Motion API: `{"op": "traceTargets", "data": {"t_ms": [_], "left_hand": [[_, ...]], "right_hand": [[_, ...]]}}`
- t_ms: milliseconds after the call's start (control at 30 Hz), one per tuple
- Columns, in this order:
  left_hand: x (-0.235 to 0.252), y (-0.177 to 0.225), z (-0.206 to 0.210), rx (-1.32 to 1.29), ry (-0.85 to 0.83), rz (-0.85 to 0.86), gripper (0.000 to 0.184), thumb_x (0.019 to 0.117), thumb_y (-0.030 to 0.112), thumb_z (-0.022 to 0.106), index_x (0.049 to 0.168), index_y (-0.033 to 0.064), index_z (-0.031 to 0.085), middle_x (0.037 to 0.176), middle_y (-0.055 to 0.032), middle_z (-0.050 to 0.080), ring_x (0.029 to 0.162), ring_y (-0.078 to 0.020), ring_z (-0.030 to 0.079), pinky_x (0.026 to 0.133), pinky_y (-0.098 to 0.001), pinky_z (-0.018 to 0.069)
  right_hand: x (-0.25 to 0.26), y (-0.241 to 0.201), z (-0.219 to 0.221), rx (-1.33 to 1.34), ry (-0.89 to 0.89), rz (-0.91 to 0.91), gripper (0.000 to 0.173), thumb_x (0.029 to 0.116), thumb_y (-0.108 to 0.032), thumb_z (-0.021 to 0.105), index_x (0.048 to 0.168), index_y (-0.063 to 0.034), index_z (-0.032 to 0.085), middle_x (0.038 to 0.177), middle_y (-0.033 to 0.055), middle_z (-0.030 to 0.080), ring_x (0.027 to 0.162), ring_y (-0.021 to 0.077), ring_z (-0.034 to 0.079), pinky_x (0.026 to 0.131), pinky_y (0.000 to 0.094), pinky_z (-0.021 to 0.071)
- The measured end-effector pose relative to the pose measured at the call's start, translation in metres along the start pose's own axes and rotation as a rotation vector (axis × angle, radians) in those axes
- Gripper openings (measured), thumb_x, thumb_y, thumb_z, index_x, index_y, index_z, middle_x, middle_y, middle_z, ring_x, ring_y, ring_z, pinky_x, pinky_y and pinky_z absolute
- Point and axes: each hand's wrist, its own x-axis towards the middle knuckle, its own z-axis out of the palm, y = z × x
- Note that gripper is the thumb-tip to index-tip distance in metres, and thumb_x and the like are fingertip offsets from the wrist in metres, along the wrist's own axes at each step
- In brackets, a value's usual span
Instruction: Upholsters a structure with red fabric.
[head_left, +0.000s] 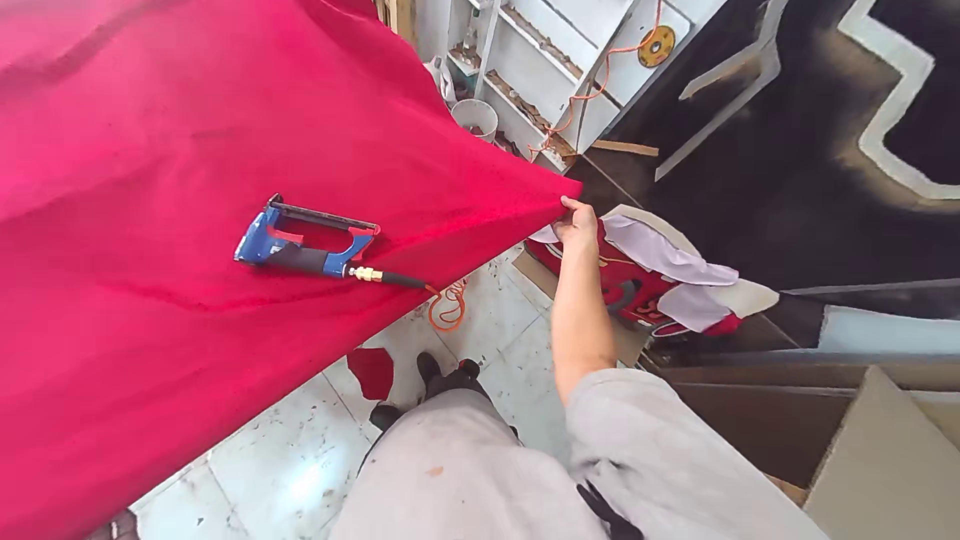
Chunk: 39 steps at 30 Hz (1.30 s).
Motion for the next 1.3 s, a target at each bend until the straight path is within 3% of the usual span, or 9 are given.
{"op": "traceTargets", "data": {"t_ms": [100,167,267,500,667,800,967,1167,1300], "left_hand": [[-0.004,-0.002,0.000,0.078,0.047,0.067,0.038,0.1121,0.029,0.035,0.142,0.0060,0.040,0.127,-0.0144,0.058,0.115,-0.0258,0.063,0.094,-0.0465,0.0558],[-0.008,0.001,0.004,0.050,0.132,0.113,0.037,0.1113,0.025,0.038,0.141,0.0037,0.042,0.129,-0.0173,0.058,0.117,-0.0277,0.061,0.096,-0.0485,0.0544],[-0.019,0.006,0.010,0.120,0.206,0.091,0.036,0.1113,0.032,0.038,0.141,0.0112,0.044,0.130,-0.0082,0.059,0.118,-0.0197,0.061,0.097,-0.0414,0.0532],[-0.025,0.010,0.005,0.152,0.230,0.086,0.037,0.1091,0.034,0.042,0.139,0.0124,0.046,0.132,-0.0050,0.059,0.120,-0.0183,0.060,0.099,-0.0420,0.0518],[-0.008,0.027,-0.016,0.010,0.164,-0.008,0.044,0.1079,0.043,0.034,0.139,0.0151,0.046,0.132,-0.0038,0.062,0.123,-0.0211,0.060,0.102,-0.0492,0.0499],[0.009,0.030,-0.009,-0.022,0.209,-0.046,0.037,0.1091,0.045,0.036,0.120,0.0141,0.053,0.105,-0.0027,0.067,0.099,-0.0171,0.067,0.090,-0.0420,0.0552],[0.006,0.034,-0.015,0.012,0.310,0.106,0.043,0.1119,0.032,0.038,0.150,0.0115,0.036,0.134,-0.0099,0.059,0.118,-0.0206,0.063,0.099,-0.0420,0.0532],[-0.003,0.036,-0.031,-0.022,0.292,0.136,0.037,0.1120,0.031,0.038,0.144,0.0117,0.039,0.123,-0.0073,0.062,0.109,-0.0177,0.065,0.094,-0.0379,0.0547],[-0.004,0.026,-0.046,0.041,0.216,0.018,0.028,0.1100,0.033,0.043,0.123,0.0104,0.053,0.096,-0.0020,0.065,0.083,-0.0124,0.065,0.080,-0.0334,0.0570]], "right_hand": [[0.000,0.008,-0.011,-0.052,0.022,-0.031,0.041,0.0972,-0.004,0.061,0.136,-0.0046,0.049,0.123,0.0153,0.063,0.108,0.0246,0.065,0.090,0.0435,0.0579],[0.001,0.020,-0.019,-0.113,0.031,-0.052,0.043,0.0969,-0.005,0.063,0.138,-0.0045,0.049,0.125,0.0147,0.063,0.110,0.0242,0.065,0.091,0.0432,0.0581],[-0.001,0.032,-0.026,-0.129,0.038,-0.056,0.044,0.0983,-0.010,0.064,0.140,-0.0060,0.048,0.127,0.0136,0.063,0.113,0.0238,0.065,0.093,0.0437,0.0573],[-0.007,0.049,-0.042,-0.104,0.013,-0.047,0.046,0.1049,-0.026,0.056,0.147,-0.0133,0.042,0.135,0.0098,0.059,0.121,0.0217,0.061,0.098,0.0440,0.0548],[-0.028,0.070,-0.043,-0.110,-0.067,-0.001,0.034,0.1073,-0.033,0.047,0.133,-0.0114,0.044,0.117,0.0081,0.063,0.107,0.0195,0.065,0.093,0.0428,0.0560],[-0.043,0.090,-0.041,-0.108,-0.104,0.036,0.032,0.1090,-0.032,0.045,0.134,-0.0122,0.045,0.116,0.0055,0.064,0.106,0.0156,0.066,0.093,0.0367,0.0559],[-0.040,0.088,-0.045,-0.117,-0.040,-0.049,0.029,0.1095,-0.022,0.044,0.135,-0.0086,0.043,0.113,0.0094,0.063,0.100,0.0156,0.068,0.087,0.0330,0.0588],[-0.044,0.090,-0.063,-0.126,-0.005,-0.048,0.015,0.1106,-0.023,0.041,0.114,-0.0103,0.049,0.097,0.0060,0.065,0.089,0.0186,0.070,0.084,0.0391,0.0610],[-0.074,0.104,-0.060,-0.285,-0.133,-0.005,0.039,0.1095,-0.043,0.036,0.131,-0.0123,0.048,0.116,0.0040,0.064,0.103,0.0164,0.067,0.088,0.0382,0.0574]]}}
